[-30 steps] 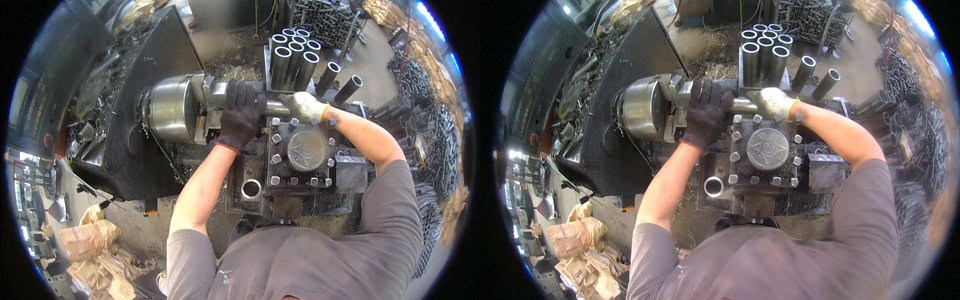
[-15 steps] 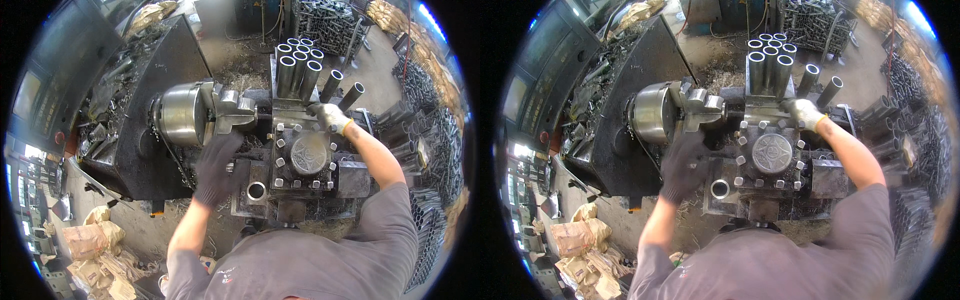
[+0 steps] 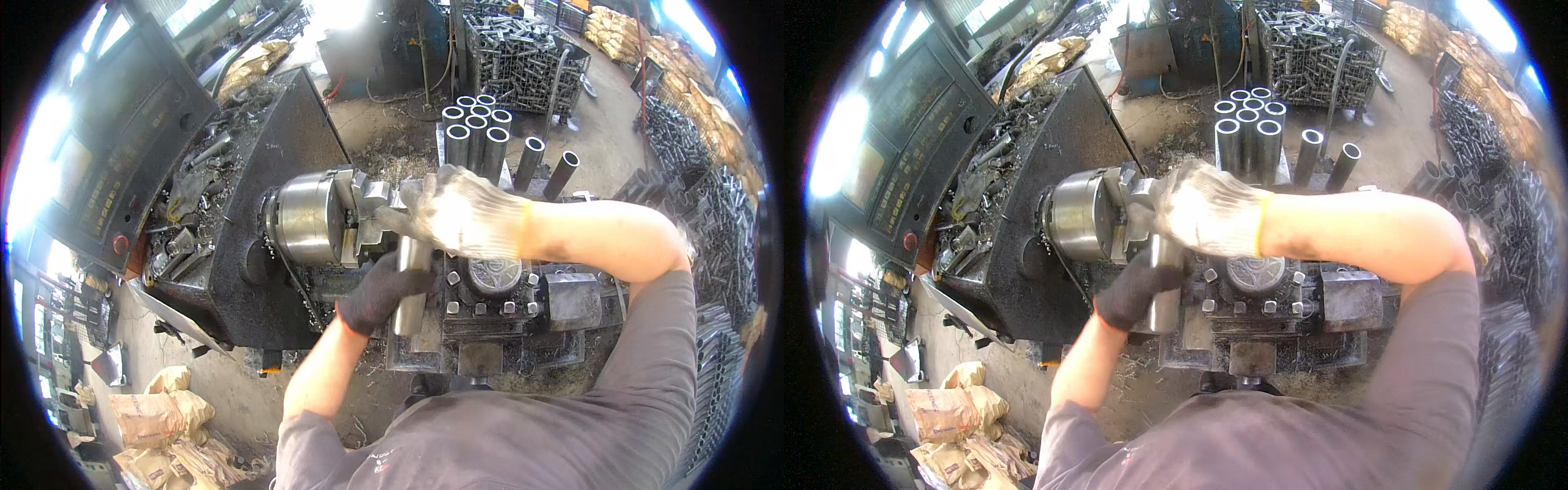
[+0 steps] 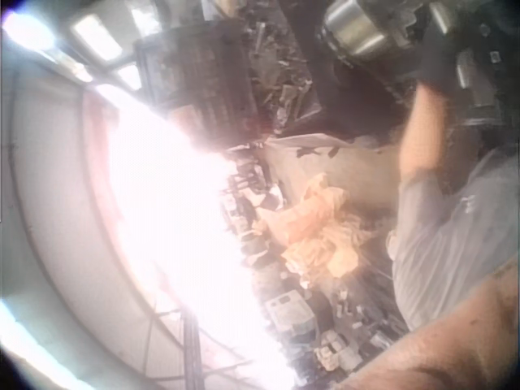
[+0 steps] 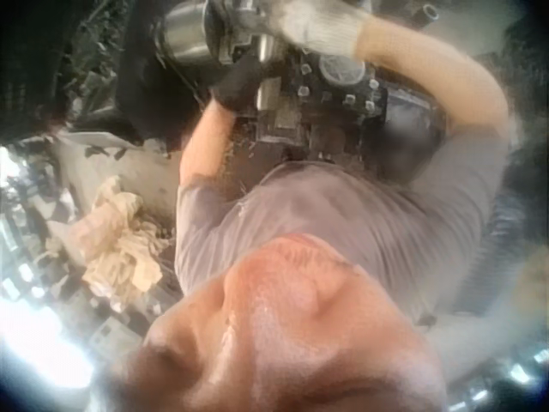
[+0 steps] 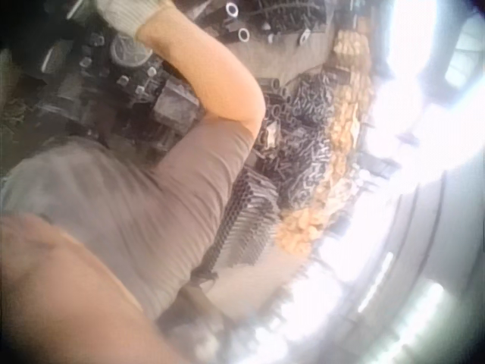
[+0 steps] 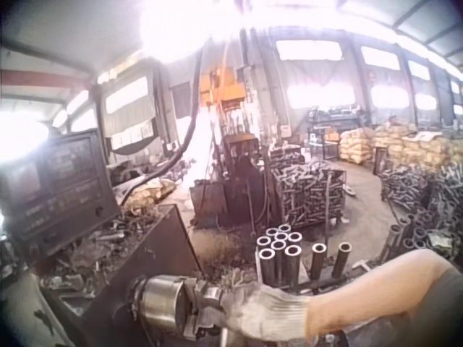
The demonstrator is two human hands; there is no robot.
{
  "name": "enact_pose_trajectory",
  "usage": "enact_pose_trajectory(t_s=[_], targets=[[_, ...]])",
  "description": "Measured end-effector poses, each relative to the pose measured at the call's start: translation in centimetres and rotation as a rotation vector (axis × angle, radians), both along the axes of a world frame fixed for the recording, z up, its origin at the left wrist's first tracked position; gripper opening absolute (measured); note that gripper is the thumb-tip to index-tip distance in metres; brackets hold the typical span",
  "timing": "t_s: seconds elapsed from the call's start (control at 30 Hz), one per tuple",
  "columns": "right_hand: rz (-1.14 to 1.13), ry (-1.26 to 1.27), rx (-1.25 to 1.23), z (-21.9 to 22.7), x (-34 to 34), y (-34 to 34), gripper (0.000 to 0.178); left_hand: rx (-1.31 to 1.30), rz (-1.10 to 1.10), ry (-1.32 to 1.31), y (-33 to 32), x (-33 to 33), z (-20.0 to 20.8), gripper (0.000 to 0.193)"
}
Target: The person repeatedly picks up hollow metal tubes, inserts them into a lathe chuck, and removes them after brief machine operation. The person handles the tubes one at a time and places them aside after each cycle.
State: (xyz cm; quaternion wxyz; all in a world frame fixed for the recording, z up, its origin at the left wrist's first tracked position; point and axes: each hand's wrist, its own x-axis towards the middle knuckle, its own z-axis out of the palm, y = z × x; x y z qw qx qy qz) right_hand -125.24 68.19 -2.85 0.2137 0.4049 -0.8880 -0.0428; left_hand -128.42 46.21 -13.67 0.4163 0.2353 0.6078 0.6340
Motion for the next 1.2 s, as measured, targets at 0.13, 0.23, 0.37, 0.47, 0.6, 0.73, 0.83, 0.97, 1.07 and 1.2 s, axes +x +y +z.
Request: enact_pose_trajectory(t_s=[0.13,0.23,0.37,0.47,0.6,0.73,0.83,0.97,1.07,1.2], targets=[[-0.350,-0.209,0.034,-1.2,-1.4,3.6,0.009,-0.314,-0.045,0.402,1.3,-2.2,4.0,0.055],[-0.688,-0.362,0.125,-3.4,-2.0,8.7,0.031,-0.650,0.128,0.815,-2.0,-1.8,2.3,0.050],[-0.894,-0.440,0.254,-8.2,-3.5,11.0,0.030,-0.549,0.195,0.572,-7.0,-0.5,-3.9,0.039],[-0.885,-0.456,0.198,-13.3,-4.6,12.4,0.023,-0.496,0.290,0.287,-10.8,1.5,-9.3,0.036],[-0.684,-0.546,-0.079,-22.1,-4.0,16.0,0.023,-0.346,0.650,-0.030,-17.1,4.5,-17.3,0.037],[-0.453,-0.499,-0.212,-24.3,-4.2,17.0,0.020,-0.302,1.156,-0.012,-24.5,6.5,-24.9,0.034],[-0.581,-0.786,-0.232,-20.9,-4.9,16.5,0.028,0.088,1.712,-0.208,-30.3,6.4,-28.1,0.037],[-0.735,-0.990,-0.154,-18.7,-4.9,16.7,0.040,0.078,1.795,-0.261,-37.2,5.1,-28.7,0.045],[-0.371,-0.693,-0.064,-22.7,-5.2,17.3,0.032,0.106,1.687,-0.245,-39.0,4.7,-28.4,0.048],[-0.512,-0.536,-0.356,-28.0,-7.0,18.9,0.022,0.119,1.570,-0.387,-38.8,5.0,-26.9,0.053]])
